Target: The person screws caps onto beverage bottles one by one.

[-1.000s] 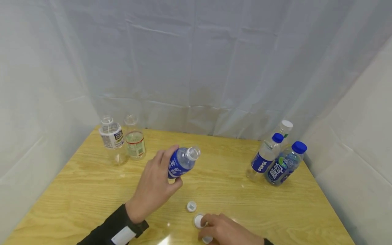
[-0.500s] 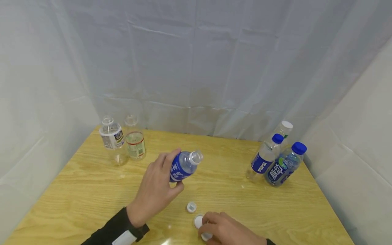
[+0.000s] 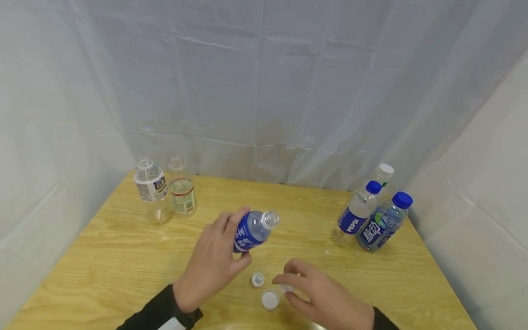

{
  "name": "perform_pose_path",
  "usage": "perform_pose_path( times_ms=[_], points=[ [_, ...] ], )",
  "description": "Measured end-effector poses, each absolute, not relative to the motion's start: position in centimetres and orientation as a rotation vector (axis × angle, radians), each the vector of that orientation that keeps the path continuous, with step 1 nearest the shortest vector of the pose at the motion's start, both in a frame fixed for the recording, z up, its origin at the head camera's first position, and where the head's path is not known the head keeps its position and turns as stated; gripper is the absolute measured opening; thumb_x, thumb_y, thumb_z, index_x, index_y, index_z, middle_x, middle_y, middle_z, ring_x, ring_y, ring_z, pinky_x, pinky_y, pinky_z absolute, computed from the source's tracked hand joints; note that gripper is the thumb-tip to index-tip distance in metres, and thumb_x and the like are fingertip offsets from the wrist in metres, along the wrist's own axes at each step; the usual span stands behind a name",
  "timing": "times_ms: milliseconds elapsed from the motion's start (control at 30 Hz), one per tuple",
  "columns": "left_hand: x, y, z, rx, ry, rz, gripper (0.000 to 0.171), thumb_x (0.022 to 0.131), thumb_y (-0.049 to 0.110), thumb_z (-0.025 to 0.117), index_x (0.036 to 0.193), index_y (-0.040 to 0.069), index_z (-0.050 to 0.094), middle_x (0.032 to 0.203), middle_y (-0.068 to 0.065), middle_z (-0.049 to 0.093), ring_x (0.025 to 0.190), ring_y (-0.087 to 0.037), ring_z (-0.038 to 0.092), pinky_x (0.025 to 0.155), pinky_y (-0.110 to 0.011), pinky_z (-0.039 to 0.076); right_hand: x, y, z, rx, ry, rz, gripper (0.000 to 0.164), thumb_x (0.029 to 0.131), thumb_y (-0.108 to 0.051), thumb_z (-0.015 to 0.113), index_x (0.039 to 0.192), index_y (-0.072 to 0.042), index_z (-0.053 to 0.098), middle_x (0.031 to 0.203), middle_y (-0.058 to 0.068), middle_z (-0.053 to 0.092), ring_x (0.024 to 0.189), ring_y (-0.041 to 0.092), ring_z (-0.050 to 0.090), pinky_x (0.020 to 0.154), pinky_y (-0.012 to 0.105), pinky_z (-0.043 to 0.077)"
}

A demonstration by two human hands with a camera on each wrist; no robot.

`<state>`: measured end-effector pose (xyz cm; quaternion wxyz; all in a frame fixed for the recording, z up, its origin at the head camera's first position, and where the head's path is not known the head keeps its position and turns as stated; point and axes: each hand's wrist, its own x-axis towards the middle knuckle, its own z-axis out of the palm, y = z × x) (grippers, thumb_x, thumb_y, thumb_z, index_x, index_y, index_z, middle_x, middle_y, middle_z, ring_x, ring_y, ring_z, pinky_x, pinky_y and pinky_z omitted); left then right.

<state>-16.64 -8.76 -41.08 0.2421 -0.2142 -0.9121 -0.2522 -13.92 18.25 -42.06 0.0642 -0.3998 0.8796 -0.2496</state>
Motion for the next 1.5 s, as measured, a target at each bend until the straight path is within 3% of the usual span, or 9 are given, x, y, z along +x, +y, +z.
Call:
perform_pose_path(
  times_ms=[300,433,667,800,1000,1267,1500],
  points=[
    [-16.3,-8.1,-41.2,-0.638,-2.517,-0.647,0.104,0.068,0.024,0.086,0.155,0.025,0.031,0.121,-0.007,0.058,0.104,-0.023,0.065,0.09,-0.045,0.055,-15.3,18.7,-39.0,-1.475,2.984,-1.038,0.041,0.09,-0.004,0.073,0.126,-0.022,0.064,0.121,-0.001,0.056,0.099,0.01,0.057,0.082,0.019,0.051],
    [-16.4,-7.9,-41.1,-0.664,-2.528,-0.631,0.105,0.067,0.024,0.087,0.156,0.025,0.03,0.121,-0.007,0.058,0.104,-0.023,0.065,0.09,-0.045,0.054,-15.7,18.7,-37.7,-1.503,3.039,-1.081,0.034,0.093,-0.009,0.071,0.126,-0.018,0.064,0.12,0.001,0.06,0.101,0.012,0.06,0.088,0.014,0.049],
    [-16.2,-7.7,-41.2,-0.69,-2.565,-0.634,0.105,0.068,0.024,0.088,0.156,0.025,0.03,0.121,-0.007,0.058,0.105,-0.024,0.065,0.091,-0.043,0.054,-15.9,18.5,-36.1,-1.609,3.076,-1.203,0.026,0.102,-0.02,0.06,0.125,-0.011,0.067,0.116,0.005,0.061,0.091,0.012,0.059,0.076,0.014,0.049],
    [-16.1,-7.5,-41.1,-0.698,-2.601,-0.642,0.105,0.069,0.025,0.089,0.156,0.025,0.03,0.122,-0.008,0.059,0.106,-0.026,0.066,0.092,-0.045,0.053,-16.2,18.3,-35.7,-1.627,3.109,-1.256,0.025,0.102,-0.025,0.06,0.121,-0.01,0.068,0.115,0.005,0.063,0.094,0.014,0.062,0.078,0.015,0.052],
    [-15.9,-7.3,-41.2,-0.711,-2.626,-0.631,0.104,0.069,0.028,0.089,0.156,0.024,0.031,0.122,-0.008,0.059,0.107,-0.025,0.065,0.094,-0.045,0.053,-16.5,18.1,-35.7,-1.534,3.141,-1.329,0.023,0.097,-0.023,0.069,0.113,-0.007,0.066,0.114,0.006,0.065,0.097,0.016,0.065,0.089,0.015,0.052],
    [-15.7,-7.3,-41.1,-0.714,-2.639,-0.636,0.104,0.071,0.03,0.088,0.156,0.026,0.029,0.122,-0.006,0.058,0.107,-0.022,0.063,0.093,-0.043,0.053,-16.6,17.8,-36.0,-1.481,3.057,-1.386,0.03,0.082,0.0,0.08,0.105,-0.006,0.061,0.116,0.006,0.066,0.103,0.019,0.065,0.092,0.018,0.052],
    [-15.5,-7.2,-41.2,-0.726,-2.624,-0.643,0.103,0.069,0.028,0.09,0.155,0.025,0.032,0.121,-0.006,0.058,0.106,-0.022,0.064,0.09,-0.042,0.053,-16.6,17.5,-36.4,-1.51,2.982,-1.465,0.035,0.08,0.001,0.081,0.109,-0.007,0.064,0.112,0.006,0.069,0.098,0.017,0.068,0.087,0.021,0.056]
  ],
)
